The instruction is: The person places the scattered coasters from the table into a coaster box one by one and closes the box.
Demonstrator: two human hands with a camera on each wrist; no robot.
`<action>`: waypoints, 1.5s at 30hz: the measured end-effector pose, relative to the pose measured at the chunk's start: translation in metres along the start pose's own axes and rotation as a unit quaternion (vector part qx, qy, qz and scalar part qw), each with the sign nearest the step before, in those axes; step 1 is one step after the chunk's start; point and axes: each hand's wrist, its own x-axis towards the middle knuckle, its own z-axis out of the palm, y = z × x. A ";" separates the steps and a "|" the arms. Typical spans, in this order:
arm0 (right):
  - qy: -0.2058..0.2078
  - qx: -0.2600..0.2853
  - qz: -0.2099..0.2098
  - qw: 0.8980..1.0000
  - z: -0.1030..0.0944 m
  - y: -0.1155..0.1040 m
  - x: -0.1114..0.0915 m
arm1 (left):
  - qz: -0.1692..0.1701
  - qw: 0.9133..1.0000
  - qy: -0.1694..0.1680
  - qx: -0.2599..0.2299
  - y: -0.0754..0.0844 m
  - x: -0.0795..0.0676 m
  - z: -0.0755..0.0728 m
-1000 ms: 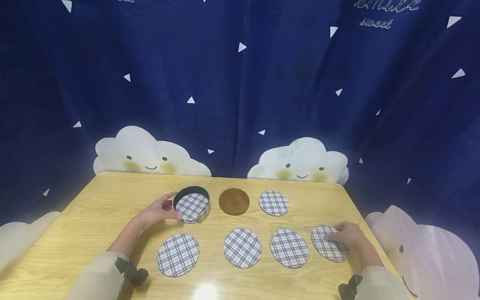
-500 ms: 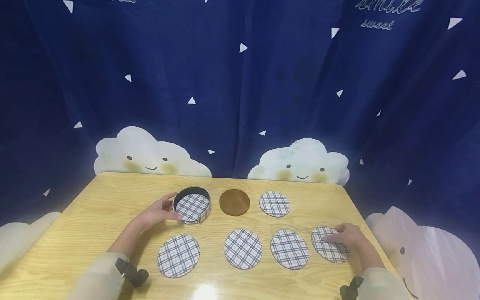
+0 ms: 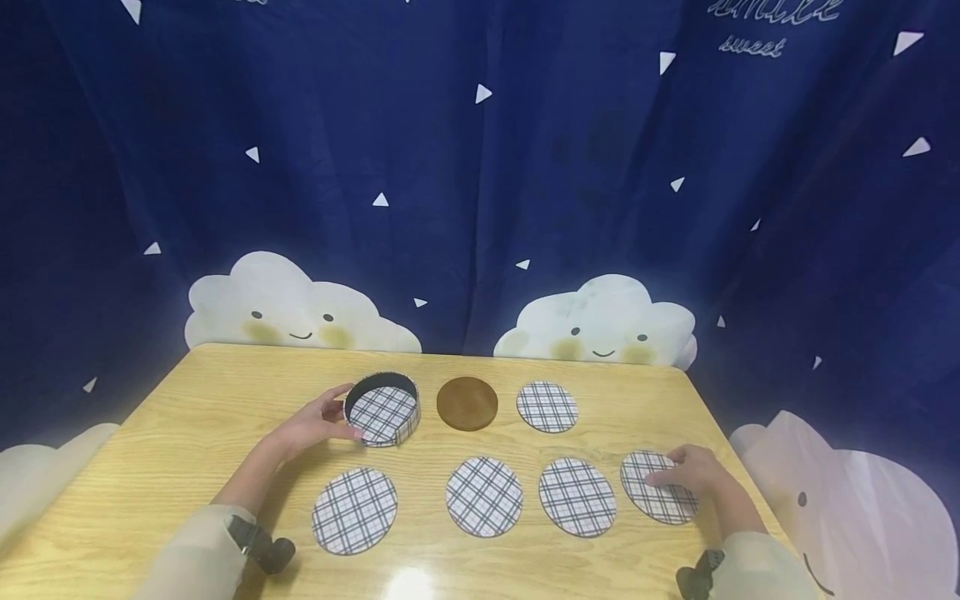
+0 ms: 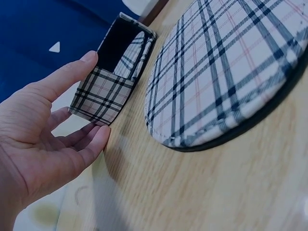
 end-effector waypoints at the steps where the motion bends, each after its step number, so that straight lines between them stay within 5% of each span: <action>1: -0.002 0.004 0.000 1.000 0.000 0.000 0.000 | 0.000 1.000 -0.001 0.000 0.000 0.000 0.000; 26: -0.038 0.081 0.010 0.996 -0.008 0.005 -0.012 | 0.006 1.000 -0.003 -0.003 -0.002 0.000 0.001; 32: -0.044 0.148 0.012 0.988 -0.007 0.011 -0.012 | 0.005 1.000 -0.004 -0.013 -0.001 0.000 0.000; 45: -0.041 0.256 -0.059 0.964 -0.004 0.019 -0.008 | 0.003 1.000 -0.005 -0.003 0.000 -0.002 -0.001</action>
